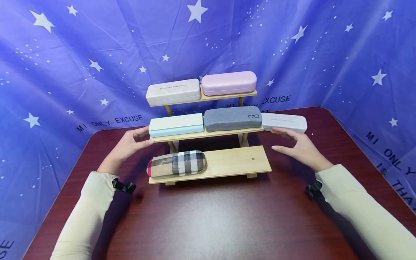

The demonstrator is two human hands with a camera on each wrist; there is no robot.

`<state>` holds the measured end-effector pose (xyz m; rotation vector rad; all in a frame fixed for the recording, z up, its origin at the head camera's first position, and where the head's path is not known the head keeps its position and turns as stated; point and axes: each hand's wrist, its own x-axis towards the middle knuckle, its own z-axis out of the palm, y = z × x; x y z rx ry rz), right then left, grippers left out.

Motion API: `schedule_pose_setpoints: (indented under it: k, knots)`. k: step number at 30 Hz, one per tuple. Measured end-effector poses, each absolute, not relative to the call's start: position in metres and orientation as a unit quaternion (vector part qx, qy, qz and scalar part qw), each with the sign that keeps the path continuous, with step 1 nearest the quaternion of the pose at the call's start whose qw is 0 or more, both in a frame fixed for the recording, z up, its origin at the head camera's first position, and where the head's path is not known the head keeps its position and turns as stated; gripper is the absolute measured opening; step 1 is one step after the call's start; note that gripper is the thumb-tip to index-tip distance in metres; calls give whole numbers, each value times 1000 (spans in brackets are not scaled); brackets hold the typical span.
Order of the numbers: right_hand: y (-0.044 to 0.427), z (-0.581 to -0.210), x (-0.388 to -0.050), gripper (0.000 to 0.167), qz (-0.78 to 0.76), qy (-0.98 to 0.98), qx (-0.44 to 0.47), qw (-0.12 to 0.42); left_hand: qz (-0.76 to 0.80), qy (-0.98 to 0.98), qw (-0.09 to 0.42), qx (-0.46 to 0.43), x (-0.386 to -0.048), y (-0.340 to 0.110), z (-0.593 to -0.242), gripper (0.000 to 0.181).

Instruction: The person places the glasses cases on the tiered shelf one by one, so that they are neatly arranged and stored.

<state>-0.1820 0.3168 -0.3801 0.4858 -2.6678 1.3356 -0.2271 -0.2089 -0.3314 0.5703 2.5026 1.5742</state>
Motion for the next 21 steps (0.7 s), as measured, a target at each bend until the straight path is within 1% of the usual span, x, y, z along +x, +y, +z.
schedule_pose_setpoints:
  k: [6,12,21]
  knots:
    - [335,-385,-195,56,428,-894,117,61,515,834,65,187,-227,-208,-330,60]
    - [349,-388,-209,56,417,-901,98,62,516,833,66,187,-226,-208,-330,60]
    - [366,-393,-227,54,427,-896,80,92,520,831,68,185,-226,-209,-331,60]
